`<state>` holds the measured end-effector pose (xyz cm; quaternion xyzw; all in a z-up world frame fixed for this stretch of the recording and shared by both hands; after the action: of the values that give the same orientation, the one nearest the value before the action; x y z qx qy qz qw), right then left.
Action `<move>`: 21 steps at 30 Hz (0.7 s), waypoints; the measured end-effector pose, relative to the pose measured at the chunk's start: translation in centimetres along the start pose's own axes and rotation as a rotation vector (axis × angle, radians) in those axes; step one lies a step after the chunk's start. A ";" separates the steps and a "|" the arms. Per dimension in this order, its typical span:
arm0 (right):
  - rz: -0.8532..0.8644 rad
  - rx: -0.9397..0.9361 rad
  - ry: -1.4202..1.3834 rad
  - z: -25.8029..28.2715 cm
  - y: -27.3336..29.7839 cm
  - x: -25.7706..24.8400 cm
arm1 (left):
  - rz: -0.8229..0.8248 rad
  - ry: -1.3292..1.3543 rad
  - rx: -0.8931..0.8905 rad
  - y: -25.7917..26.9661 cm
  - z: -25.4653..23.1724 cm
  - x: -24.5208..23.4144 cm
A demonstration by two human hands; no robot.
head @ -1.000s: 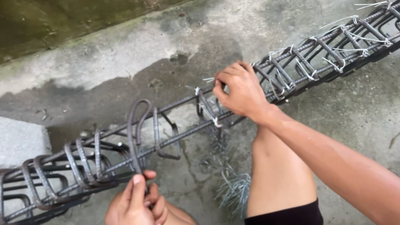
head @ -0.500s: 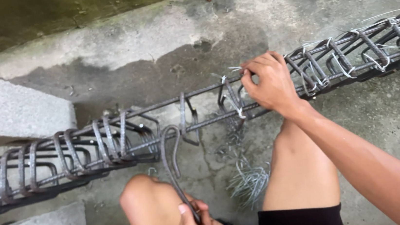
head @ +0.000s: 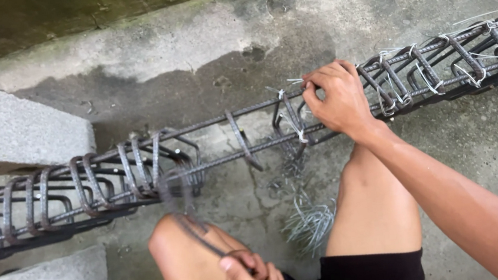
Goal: The person sits on the floor and ties a rebar cage using thin wire. They wrap the wire around the intersections of the rebar bars and twist it to secure the structure.
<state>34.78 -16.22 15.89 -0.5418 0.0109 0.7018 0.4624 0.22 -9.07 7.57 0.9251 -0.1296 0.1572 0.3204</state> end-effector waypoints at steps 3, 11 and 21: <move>0.014 0.014 0.001 0.1 0.2 0.0 | 0.064 -0.293 -0.255 -1.0 2.2 -2.0; -0.008 -0.001 0.041 0.2 -0.1 0.0 | 0.167 -0.465 0.037 -2.3 -6.1 3.7; -0.018 -0.019 0.053 0.5 -0.3 -0.2 | 0.316 -0.372 -0.016 -6.9 -12.5 11.0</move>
<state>34.62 -15.96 16.40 -0.5646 0.0120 0.6831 0.4631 10.03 2.60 17.19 0.9038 -0.3307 0.0311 0.2699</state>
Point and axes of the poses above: each hand's wrist, its own y-axis away from the middle knuckle, its own x-axis out of the palm, z = x × y, the point moved 3 cm from there along -y, towards the middle knuckle, and after that the axes turned 6 degrees about -y, right-handed, at the moved point
